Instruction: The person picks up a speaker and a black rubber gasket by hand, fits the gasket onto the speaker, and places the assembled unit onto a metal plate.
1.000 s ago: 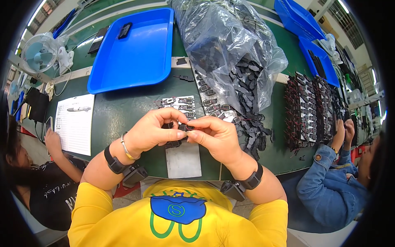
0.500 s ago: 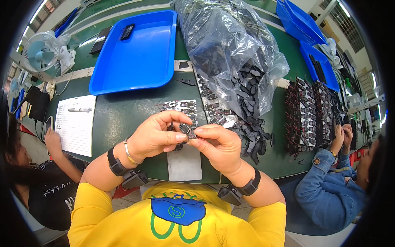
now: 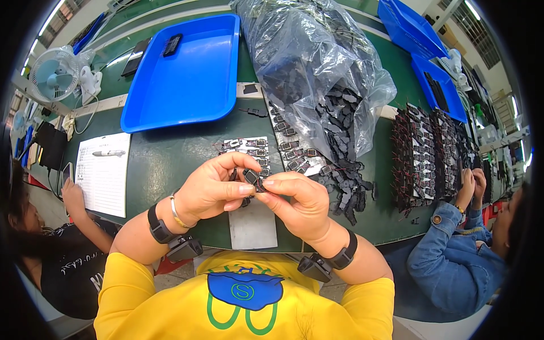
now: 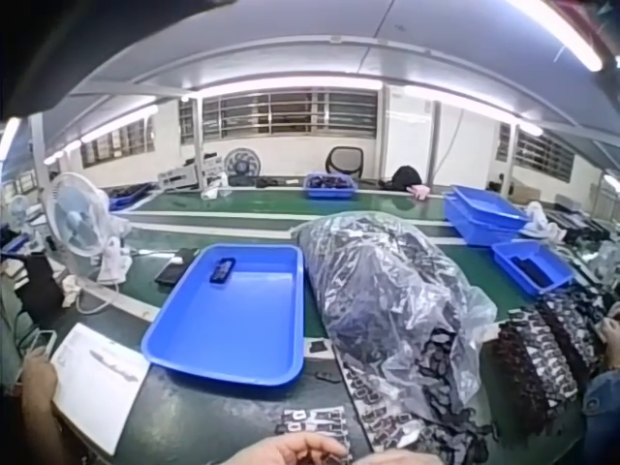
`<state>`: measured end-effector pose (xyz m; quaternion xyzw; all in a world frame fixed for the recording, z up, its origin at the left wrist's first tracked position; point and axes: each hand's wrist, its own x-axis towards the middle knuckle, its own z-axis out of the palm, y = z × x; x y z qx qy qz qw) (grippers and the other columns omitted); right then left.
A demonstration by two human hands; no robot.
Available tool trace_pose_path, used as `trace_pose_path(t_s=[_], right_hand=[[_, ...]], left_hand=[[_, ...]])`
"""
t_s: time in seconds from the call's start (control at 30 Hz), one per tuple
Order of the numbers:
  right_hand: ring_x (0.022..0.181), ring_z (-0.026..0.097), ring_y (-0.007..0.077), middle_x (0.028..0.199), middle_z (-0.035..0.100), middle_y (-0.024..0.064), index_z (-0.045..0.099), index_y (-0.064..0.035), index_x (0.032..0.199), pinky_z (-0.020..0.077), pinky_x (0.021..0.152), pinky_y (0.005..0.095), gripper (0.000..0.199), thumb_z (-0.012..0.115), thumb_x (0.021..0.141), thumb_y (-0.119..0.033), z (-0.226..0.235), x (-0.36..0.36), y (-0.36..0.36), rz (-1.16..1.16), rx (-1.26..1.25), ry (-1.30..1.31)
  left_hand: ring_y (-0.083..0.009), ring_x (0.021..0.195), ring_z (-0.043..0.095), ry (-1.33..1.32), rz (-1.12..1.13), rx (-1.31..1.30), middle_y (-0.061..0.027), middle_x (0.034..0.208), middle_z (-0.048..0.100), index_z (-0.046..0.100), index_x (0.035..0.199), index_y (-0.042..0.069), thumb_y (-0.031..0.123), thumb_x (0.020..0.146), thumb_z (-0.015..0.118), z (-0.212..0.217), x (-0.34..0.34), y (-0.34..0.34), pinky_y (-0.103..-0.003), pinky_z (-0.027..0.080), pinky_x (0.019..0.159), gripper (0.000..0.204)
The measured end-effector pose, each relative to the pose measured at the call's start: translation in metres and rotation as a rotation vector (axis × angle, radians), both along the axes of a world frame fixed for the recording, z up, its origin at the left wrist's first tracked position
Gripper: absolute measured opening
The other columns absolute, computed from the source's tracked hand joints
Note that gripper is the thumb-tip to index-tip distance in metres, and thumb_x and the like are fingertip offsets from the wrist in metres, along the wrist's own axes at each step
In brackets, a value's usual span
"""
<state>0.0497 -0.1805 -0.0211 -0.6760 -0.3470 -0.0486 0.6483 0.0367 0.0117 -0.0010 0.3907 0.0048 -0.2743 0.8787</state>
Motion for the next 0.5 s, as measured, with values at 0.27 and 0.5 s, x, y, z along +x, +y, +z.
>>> trace_pose_path(t_s=[0.27, 0.5], right_hand=[[0.072, 0.059, 0.0146, 0.086, 0.06, 0.0116, 0.057, -0.0015, 0.091, 0.0478, 0.062, 0.0233, 0.025, 0.068, 0.07, 0.007, 0.0026, 0.0007, 0.0017, -0.04, -0.014, -0.052], [0.069, 0.061, 0.0177, 0.08, 0.062, 0.011, 0.059, -0.0024, 0.085, 0.0495, 0.06, 0.0252, 0.023, 0.071, 0.068, 0.005, 0.0065, -0.0001, 0.0046, -0.106, -0.038, -0.091]], left_hand=[[-0.0073, 0.048, 0.047, -0.018, -0.003, -0.005, -0.0023, 0.075, 0.055, 0.051, 0.108, 0.005, 0.001, 0.079, 0.062, 0.0031, 0.0001, -0.0013, -0.019, 0.036, 0.042, 0.031], [-0.0065, 0.052, 0.047, -0.015, -0.025, -0.04, -0.0023, 0.078, 0.056, 0.051, 0.108, 0.005, 0.001, 0.08, 0.061, 0.0002, -0.0005, 0.0006, -0.018, 0.037, 0.044, 0.031]])
